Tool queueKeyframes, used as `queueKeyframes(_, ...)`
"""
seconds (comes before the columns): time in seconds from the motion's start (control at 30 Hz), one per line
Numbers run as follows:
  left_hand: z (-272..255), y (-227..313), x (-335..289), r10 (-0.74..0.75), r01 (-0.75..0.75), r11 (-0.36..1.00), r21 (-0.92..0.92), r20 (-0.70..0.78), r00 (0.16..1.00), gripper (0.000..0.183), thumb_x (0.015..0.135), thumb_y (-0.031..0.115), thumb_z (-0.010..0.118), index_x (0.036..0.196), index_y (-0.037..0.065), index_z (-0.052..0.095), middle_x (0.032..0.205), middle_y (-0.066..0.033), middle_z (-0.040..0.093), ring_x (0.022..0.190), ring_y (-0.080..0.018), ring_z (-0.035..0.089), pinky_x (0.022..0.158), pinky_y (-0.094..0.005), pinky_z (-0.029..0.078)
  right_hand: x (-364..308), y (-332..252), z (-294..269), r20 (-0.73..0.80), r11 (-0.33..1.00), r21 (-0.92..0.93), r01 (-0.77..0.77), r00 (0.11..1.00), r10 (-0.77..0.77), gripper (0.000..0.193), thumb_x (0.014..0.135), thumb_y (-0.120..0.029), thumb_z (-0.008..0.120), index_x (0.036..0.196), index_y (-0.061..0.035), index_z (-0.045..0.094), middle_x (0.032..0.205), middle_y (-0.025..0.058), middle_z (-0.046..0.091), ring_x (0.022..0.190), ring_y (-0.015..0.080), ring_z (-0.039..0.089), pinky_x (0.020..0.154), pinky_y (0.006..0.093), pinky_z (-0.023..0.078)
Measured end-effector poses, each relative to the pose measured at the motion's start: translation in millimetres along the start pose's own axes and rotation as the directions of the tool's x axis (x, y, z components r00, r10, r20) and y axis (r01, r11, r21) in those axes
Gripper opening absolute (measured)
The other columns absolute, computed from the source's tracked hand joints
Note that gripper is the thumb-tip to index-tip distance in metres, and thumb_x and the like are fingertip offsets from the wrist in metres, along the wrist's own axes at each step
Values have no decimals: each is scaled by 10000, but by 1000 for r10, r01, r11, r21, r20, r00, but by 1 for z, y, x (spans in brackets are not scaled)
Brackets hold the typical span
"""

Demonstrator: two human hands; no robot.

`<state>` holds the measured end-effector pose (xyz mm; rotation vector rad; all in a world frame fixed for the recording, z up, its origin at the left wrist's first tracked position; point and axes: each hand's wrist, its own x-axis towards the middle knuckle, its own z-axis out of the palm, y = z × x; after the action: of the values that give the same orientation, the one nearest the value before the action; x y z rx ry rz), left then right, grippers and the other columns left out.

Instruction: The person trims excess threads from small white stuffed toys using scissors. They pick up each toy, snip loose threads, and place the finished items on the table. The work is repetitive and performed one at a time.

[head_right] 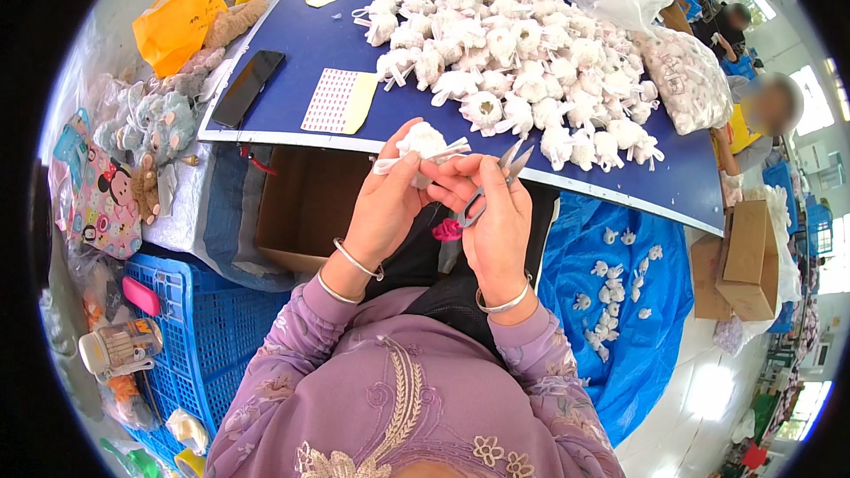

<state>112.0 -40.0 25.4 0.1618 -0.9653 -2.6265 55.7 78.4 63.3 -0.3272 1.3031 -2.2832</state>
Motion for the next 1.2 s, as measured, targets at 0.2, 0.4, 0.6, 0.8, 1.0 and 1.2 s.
queueKeyframes(0.2, -7, 1, -1, 42, -39, 998, 58, -48, 998, 520, 1029, 206, 443, 1496, 66, 263, 1193, -81, 558, 970, -147, 569, 747, -319, 509, -2, -9, -3, -2, 998, -65, 11, 1000, -11, 347, 1040, -242, 420, 973, 60, 577, 955, 160, 645, 942, 360, 691, 732, 372, 584)
queueKeyframes(0.4, -33, 20, -20, -74, 83, 991, 103, -84, 994, 527, 1020, 310, 432, 1484, 97, 299, 1184, -60, 560, 937, -146, 563, 676, -305, 497, -3, -15, -26, -41, 989, -140, 36, 998, -43, 355, 1043, -259, 391, 966, 40, 568, 915, 149, 637, 868, 332, 705, 665, 345, 564)
queueKeyframes(0.6, -53, 28, -38, -112, 119, 991, 53, -121, 986, 508, 1029, 408, 354, 1455, 132, 365, 1178, -55, 545, 961, -166, 563, 676, -304, 499, -3, -3, -48, -6, 989, -149, -6, 1000, 5, 327, 1039, -251, 406, 964, 20, 572, 912, 142, 634, 820, 298, 705, 649, 352, 567)
queueKeyframes(0.8, -122, 40, -63, -196, 299, 939, 172, -448, 872, 577, 1006, 494, 371, 1425, 100, 322, 1271, -106, 535, 1094, -244, 583, 733, -399, 540, -6, -3, -65, 38, 976, -217, 3, 999, 6, 306, 1026, -253, 451, 951, 12, 586, 915, 148, 642, 699, 231, 672, 629, 346, 567)
queueKeyframes(1.0, -212, 42, -92, 161, 358, 751, 555, -679, 716, 681, 990, 512, 415, 1485, 65, 274, 1495, -153, 343, 1264, -340, 489, 938, -422, 480, -6, 4, -85, 13, 969, -247, -31, 999, 35, 318, 1027, -257, 448, 935, 11, 593, 907, 147, 641, 673, 202, 647, 592, 311, 537)
queueKeyframes(1.2, -104, 50, -33, 131, 49, 671, 740, -183, 974, 297, 1004, 230, 471, 1160, 26, 621, 1091, -49, 663, 932, -111, 621, 768, -235, 478, -1, 8, -92, 45, 884, -458, -93, 991, 127, 419, 1020, -360, 456, 911, 9, 620, 794, 91, 660, 641, 161, 656, 597, 261, 523)
